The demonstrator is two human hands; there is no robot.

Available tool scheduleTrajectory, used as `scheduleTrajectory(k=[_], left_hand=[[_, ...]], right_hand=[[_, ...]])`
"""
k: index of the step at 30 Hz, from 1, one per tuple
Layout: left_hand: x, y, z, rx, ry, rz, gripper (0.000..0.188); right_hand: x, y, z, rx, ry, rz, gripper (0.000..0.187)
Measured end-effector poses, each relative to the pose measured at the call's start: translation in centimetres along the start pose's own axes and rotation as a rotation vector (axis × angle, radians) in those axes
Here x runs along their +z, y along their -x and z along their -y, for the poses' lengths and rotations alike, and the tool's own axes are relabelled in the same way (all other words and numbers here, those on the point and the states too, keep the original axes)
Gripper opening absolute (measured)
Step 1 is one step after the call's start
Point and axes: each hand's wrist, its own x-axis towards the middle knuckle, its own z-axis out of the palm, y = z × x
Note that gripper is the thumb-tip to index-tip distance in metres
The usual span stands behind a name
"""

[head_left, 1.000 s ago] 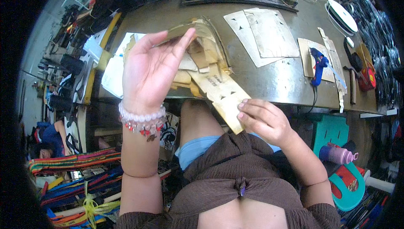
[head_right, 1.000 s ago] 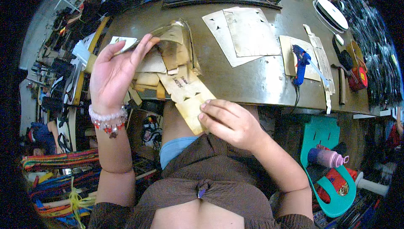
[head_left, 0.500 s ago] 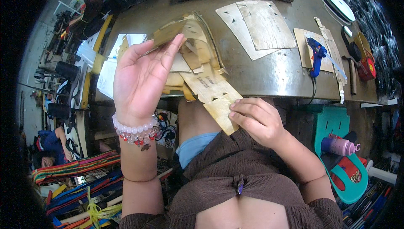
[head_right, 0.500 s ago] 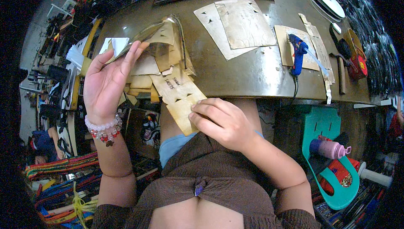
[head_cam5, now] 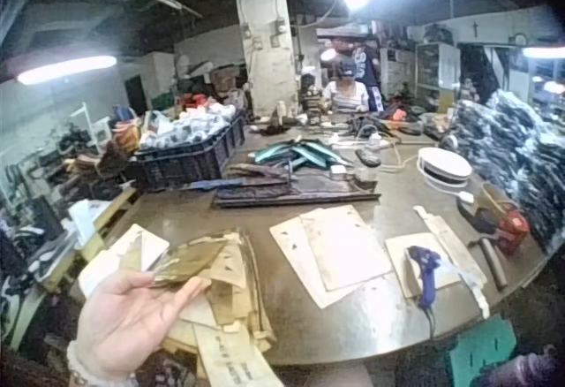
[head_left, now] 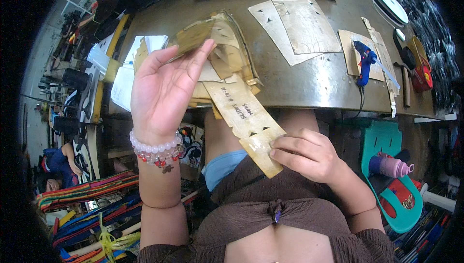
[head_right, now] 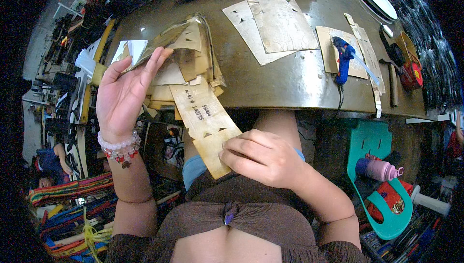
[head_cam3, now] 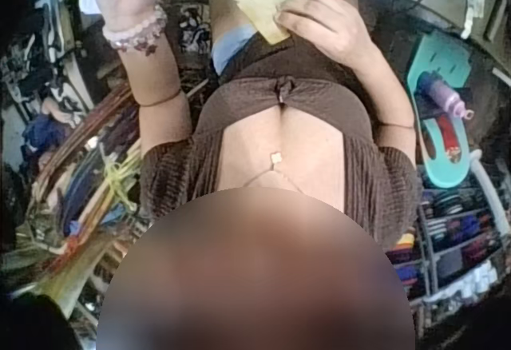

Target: The person assembles a strap by attaching a yellow plastic piece to a black strap using a hot glue gun and a hammer. They then handle a plastic bag containing multiple yellow plastic pieces, sorting and stacking them on the table.

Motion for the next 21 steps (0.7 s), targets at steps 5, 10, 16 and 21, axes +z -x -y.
scheduleTrajectory(k=[5, 10, 16, 21], left_hand=[[1.0, -0.5, -1.1, -0.087, 0.030, 0.028, 0.051], [1.4, -1.2, -1.7, -0.192, 0.110, 0.125, 0.068], [1.7, -1.1, -1.3, -0.179, 0.105, 0.092, 0.068], [1.7, -1.1, -1.5, -0.153, 0.089, 0.064, 0.067]], right_hand=[[-4.9, 0.5, 3.7, 0.149, 0.041, -0.095, 0.026], [-6.6, 3.5, 3.9, -0.153, 0.144, -0.394, 0.028], [-5.7, 2.3, 4.9, -0.043, 0.296, -0.556, 0.033], [-5.4, 0.4, 4.8, -0.128, 0.316, -0.585, 0.039]])
